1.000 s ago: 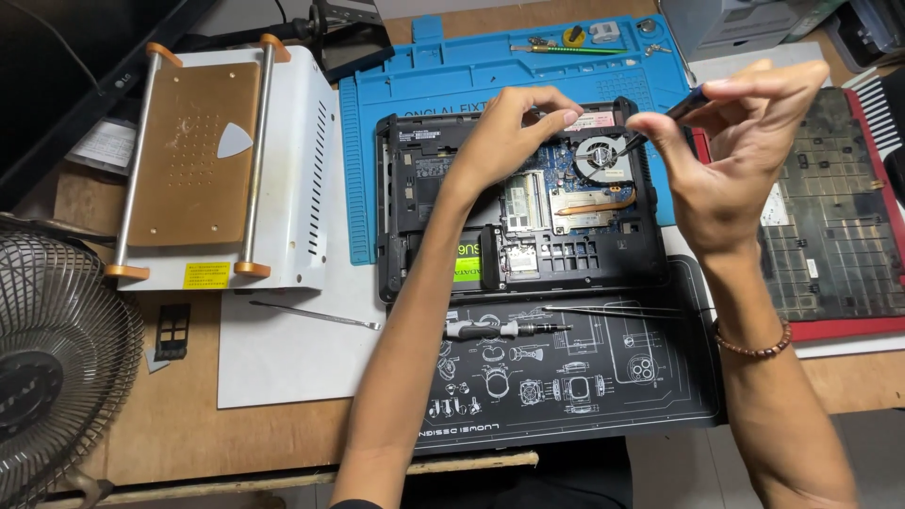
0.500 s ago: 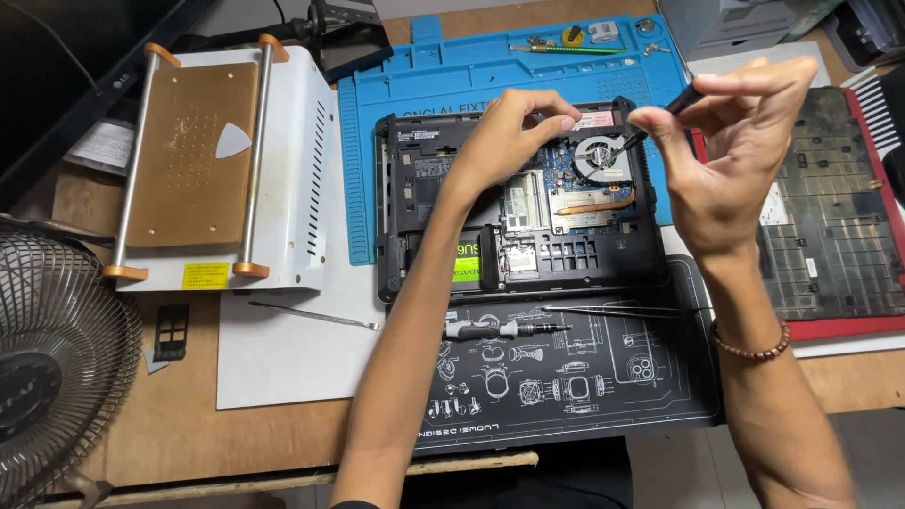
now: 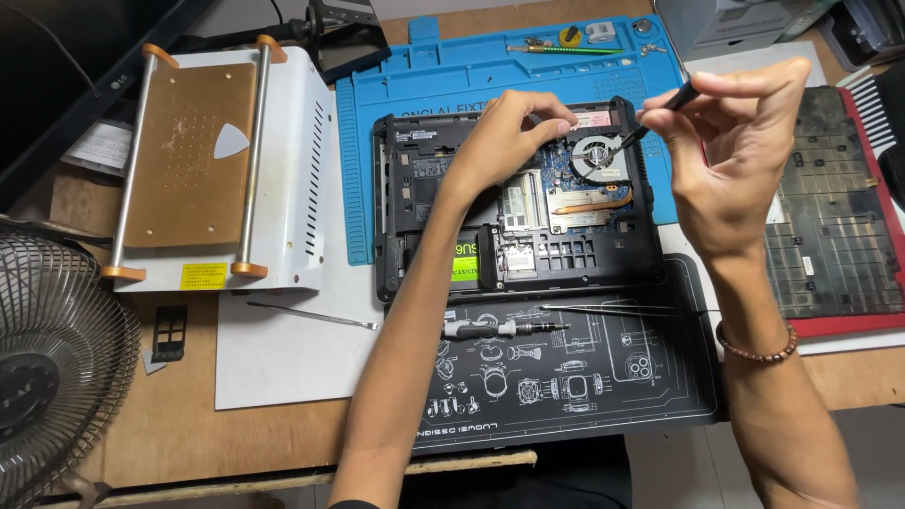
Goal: Disassembling a laptop to remove and replace the internal cooling fan using a screwdriver and tweezers.
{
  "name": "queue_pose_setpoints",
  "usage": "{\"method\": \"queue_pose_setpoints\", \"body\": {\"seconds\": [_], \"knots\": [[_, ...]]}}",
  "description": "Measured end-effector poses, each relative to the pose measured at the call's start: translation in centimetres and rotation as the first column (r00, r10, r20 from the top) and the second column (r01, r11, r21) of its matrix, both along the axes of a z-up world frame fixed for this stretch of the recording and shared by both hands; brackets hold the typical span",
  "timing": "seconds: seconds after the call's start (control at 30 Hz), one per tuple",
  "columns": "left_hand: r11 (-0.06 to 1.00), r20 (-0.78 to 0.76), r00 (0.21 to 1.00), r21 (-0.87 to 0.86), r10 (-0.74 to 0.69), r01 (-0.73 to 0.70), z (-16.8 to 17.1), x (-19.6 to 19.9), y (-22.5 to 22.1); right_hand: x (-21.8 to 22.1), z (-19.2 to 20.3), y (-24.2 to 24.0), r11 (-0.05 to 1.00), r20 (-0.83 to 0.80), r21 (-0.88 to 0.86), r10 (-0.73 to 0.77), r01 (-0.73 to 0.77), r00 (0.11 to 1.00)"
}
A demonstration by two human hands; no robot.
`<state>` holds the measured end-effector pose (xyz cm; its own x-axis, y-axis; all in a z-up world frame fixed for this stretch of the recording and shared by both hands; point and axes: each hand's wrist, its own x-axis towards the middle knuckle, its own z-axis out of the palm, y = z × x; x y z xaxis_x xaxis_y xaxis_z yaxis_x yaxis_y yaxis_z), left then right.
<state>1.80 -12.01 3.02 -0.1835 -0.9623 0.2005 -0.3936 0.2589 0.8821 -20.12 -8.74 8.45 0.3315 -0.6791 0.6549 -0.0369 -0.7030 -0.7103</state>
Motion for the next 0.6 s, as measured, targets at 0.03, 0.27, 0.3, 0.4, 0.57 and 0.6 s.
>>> {"method": "queue_pose_setpoints", "body": {"seconds": [0.03, 0.27, 0.3, 0.4, 0.57, 0.6], "knots": [[1.000, -0.011, 1.000, -0.003, 0.001, -0.001, 0.1, 0.1, 0.0, -0.2, -0.5, -0.4, 1.000, 0.034, -0.018, -0.020, 0.021, 0.999], [0.989, -0.012, 0.999, -0.142, 0.047, -0.048, 0.4, 2.5, -0.2, -0.3, -0.2, -0.2, 0.999, 0.010, -0.014, -0.049, 0.049, 0.999], [0.988, -0.012, 0.999, -0.144, 0.045, -0.046, 0.7, 2.9, -0.1, -0.6, -0.5, -0.6, 0.999, 0.010, -0.016, -0.051, 0.051, 0.999], [0.982, -0.025, 0.997, -0.177, 0.068, -0.071, 1.5, 4.0, 0.3, -0.9, -0.5, -1.0, 0.990, 0.002, -0.094, -0.110, 0.110, 0.994], [0.970, -0.005, 0.995, -0.223, 0.098, -0.096, 2.2, 5.0, 0.8, -0.9, -0.7, -1.0, 1.000, 0.096, -0.015, 0.008, -0.007, 0.995], [0.970, -0.005, 0.996, -0.224, 0.094, -0.093, 2.4, 5.0, 0.9, -0.9, -0.5, -0.9, 1.000, 0.096, -0.017, 0.005, -0.003, 0.995]]}}
